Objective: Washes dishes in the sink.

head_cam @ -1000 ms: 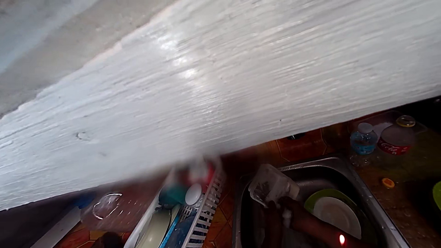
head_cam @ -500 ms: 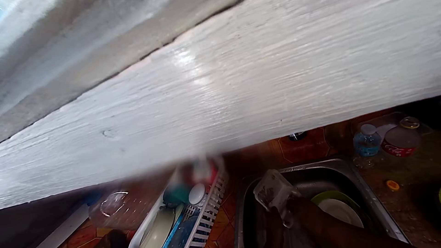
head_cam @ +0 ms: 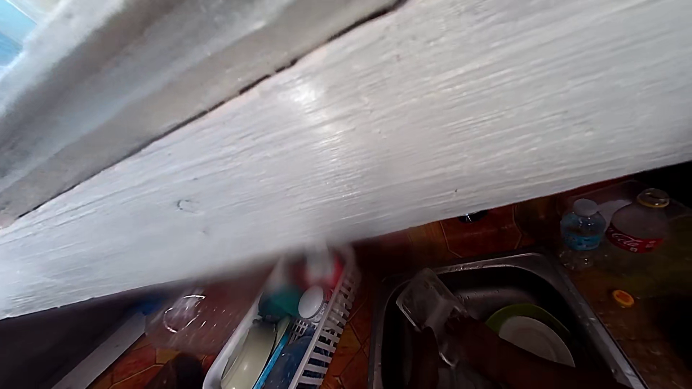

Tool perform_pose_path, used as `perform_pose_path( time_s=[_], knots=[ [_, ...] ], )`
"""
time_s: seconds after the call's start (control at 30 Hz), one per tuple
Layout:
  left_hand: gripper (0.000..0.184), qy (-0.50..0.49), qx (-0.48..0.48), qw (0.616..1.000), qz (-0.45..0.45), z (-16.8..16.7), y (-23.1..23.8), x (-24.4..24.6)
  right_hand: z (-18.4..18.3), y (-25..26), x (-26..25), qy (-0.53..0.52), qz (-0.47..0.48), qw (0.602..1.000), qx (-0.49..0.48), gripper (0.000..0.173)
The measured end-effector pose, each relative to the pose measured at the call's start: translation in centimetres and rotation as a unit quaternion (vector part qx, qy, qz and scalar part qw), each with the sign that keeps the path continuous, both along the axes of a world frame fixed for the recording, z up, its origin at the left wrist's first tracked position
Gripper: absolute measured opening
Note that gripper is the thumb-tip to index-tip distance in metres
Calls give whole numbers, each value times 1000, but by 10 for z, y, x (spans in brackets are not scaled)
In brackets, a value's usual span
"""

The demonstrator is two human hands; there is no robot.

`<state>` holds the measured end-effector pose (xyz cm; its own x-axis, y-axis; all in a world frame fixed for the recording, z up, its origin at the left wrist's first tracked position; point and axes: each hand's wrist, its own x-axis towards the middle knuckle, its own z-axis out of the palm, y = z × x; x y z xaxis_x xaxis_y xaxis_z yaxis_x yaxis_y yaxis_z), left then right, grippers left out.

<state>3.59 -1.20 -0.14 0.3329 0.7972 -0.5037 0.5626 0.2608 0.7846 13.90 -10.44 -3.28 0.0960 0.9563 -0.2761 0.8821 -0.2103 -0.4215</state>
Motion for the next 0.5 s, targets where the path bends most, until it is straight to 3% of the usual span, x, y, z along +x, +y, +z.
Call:
perform_pose_path(
  time_s=[0.27,0.5],
  knots=[
    [55,19,36,999,-18,4,-12,1,-13,-7,-3,86,-29,996,17,65],
    [50,3,62,997,-35,3,-13,2,3,-5,-24,199,-82,975,48,55]
  ],
)
